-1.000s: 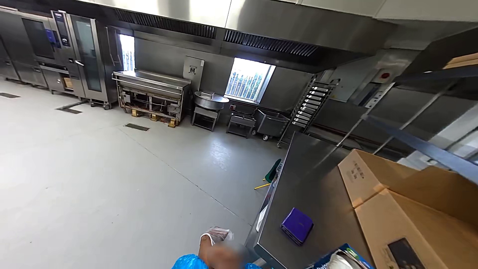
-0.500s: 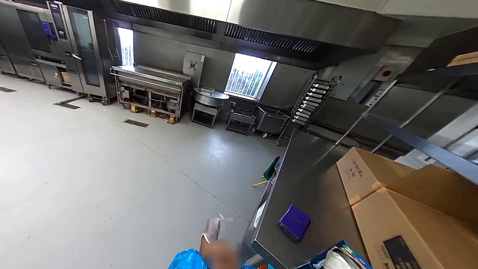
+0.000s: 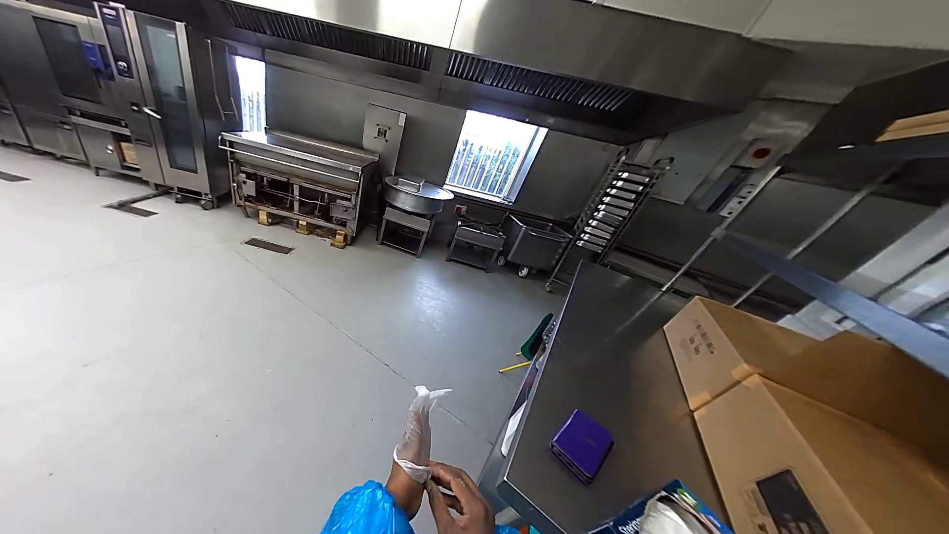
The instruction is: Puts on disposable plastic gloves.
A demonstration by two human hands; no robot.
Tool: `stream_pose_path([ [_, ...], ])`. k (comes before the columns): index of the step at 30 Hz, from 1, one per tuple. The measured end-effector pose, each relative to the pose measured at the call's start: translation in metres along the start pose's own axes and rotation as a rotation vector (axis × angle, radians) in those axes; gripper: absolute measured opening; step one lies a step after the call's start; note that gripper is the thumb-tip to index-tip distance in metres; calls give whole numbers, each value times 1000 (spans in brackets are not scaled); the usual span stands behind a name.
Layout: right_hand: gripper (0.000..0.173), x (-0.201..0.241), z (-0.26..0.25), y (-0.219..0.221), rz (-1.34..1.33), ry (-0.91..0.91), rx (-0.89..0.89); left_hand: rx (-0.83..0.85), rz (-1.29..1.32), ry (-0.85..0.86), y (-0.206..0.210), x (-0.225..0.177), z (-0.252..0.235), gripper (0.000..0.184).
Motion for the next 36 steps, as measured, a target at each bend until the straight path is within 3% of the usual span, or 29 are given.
stream_pose_path([
  [6, 21, 37, 5, 2, 545, -364, -170, 62, 133, -7, 9, 9, 5, 65],
  [9, 19, 41, 0, 2, 712, -353, -195, 114, 151, -1, 15, 15, 4, 64],
  [13, 13, 27, -15, -8, 640, -205, -91, 26, 191, -160, 23, 24, 19, 59],
  [16, 9, 18, -24, -6, 527, -100, 13, -26, 364, -172, 25, 27, 17, 55],
  [19, 14, 18, -28, -7, 437, -40, 119, 32, 458, -146, 33, 20, 14, 51],
  [24, 8, 24, -23, -8, 239, -34, 153, -95, 289, -103, 28, 5, 10, 38],
  [26, 5, 14, -20, -7, 101, -36, 118, -84, 173, -53, 24, 1, 7, 33],
  [29, 6, 6, -19, -11, -24, -74, 57, -9, 83, 17, 23, 6, 3, 39],
  [33, 13, 26, -23, -11, 120, -184, 56, 98, -120, 196, 27, -7, 3, 44],
  [36, 14, 33, -21, -12, 191, -236, 66, 53, -233, 280, 25, -13, 8, 38],
])
Point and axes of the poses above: each hand's wrist, its own z-axis away from the middle knuckle, its own y-axis out of the palm, x = y × z, the point moved 10 cm from there along -z, towards the middle knuckle, and after that the axes turned 3 degrees about x, right-handed, at the moved point
